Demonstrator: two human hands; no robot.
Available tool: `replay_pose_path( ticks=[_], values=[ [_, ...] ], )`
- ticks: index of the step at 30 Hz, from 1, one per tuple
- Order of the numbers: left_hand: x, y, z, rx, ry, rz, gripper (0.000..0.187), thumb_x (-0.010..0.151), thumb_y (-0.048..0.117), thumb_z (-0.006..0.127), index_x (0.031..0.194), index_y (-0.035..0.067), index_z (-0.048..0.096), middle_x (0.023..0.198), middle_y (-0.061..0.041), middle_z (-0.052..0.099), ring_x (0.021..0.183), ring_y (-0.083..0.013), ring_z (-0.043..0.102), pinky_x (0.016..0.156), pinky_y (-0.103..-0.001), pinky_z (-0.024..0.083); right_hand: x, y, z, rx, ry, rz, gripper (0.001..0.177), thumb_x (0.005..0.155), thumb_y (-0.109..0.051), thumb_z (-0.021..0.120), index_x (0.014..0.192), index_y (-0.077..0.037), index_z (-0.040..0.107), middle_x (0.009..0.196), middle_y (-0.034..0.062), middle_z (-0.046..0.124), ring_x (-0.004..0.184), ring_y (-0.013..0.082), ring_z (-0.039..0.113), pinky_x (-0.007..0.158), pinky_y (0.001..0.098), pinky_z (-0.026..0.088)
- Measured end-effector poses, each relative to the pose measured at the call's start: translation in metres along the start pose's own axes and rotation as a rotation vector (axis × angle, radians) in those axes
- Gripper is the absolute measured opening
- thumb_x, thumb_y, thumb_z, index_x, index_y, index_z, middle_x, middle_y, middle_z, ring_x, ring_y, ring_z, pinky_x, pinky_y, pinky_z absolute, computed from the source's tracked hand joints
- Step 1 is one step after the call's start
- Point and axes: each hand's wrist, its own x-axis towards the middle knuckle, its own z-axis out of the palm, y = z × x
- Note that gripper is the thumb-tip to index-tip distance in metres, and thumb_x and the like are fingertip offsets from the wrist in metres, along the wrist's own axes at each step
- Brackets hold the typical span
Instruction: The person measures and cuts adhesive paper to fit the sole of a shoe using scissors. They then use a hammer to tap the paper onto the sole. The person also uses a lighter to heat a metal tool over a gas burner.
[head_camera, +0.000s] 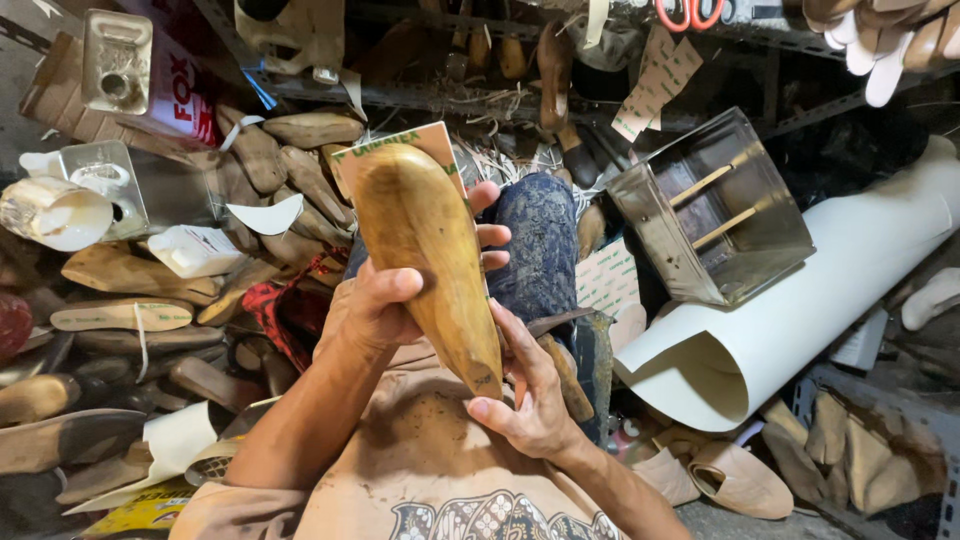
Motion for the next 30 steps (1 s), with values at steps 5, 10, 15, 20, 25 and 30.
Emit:
replay_pose_path(
  ticks=[5,10,15,20,25,30],
  values=[
    [0.014,-0.017,0.017,-0.046,0.161,0.098,0.108,0.082,0.05,0.078,0.159,-0.006,0.027,0.164,-0.023,0.035,0.145,-0.0351,0.044,0.117,-0.044,0.046,-0.004,0.027,-0.011,0.678,0.16,0.212,0.088,0.081,-0.032,0.084,0.149,0.002,0.04,0.128,0.017,0.064,0.102,0.0322,0.07,0.067,0.0448,0.066],
    [0.007,-0.038,0.008,0.041,0.193,-0.062,0.09,0.086,0.047,0.065,0.158,0.001,0.035,0.147,-0.017,0.055,0.127,-0.0269,0.061,0.105,-0.046,0.054,-0.008,0.043,-0.027,0.805,0.156,0.247,0.066,0.088,-0.028,0.076,0.139,-0.001,0.045,0.122,0.0201,0.065,0.103,0.04,0.069,0.072,0.051,0.063],
    [0.004,-0.041,0.005,0.265,0.526,-0.193,0.07,0.073,0.014,0.075,0.14,0.003,0.057,0.122,-0.014,0.07,0.101,-0.0244,0.068,0.089,-0.04,0.058,-0.003,0.036,-0.016,0.818,0.218,0.274,0.072,0.083,-0.029,0.081,0.139,-0.004,0.044,0.122,0.0198,0.067,0.102,0.0368,0.071,0.071,0.0518,0.064],
    [0.031,-0.005,0.031,0.401,0.944,-0.448,0.064,0.07,0.005,0.07,0.132,0.006,0.054,0.112,-0.021,0.069,0.1,-0.0344,0.068,0.085,-0.052,0.06,0.045,0.023,-0.065,0.326,0.033,0.328,0.073,0.083,-0.031,0.078,0.144,0.001,0.052,0.146,0.0134,0.056,0.136,0.025,0.051,0.114,0.0411,0.042],
    [0.045,0.02,-0.039,1.918,-0.091,-0.25,0.102,0.072,0.019,0.074,0.159,0.035,0.024,0.144,-0.011,0.041,0.079,-0.0256,0.055,0.062,-0.035,0.053,0.173,-0.017,-0.169,-0.54,0.118,-0.087,0.012,0.097,-0.025,0.071,0.104,-0.016,0.075,0.098,0.0033,0.073,0.088,0.0159,0.068,0.084,0.0336,0.057],
    [0.044,0.002,-0.07,2.625,-0.481,0.224,0.08,0.079,0.012,0.058,0.154,0.032,0.04,0.115,-0.022,0.059,0.082,-0.0327,0.057,0.063,-0.043,0.04,0.364,-0.027,-0.223,-0.932,0.235,-0.334,0.014,0.099,-0.025,0.074,0.089,-0.015,0.076,0.072,0.0055,0.067,0.07,0.0254,0.063,0.072,0.0407,0.05]
  ],
)
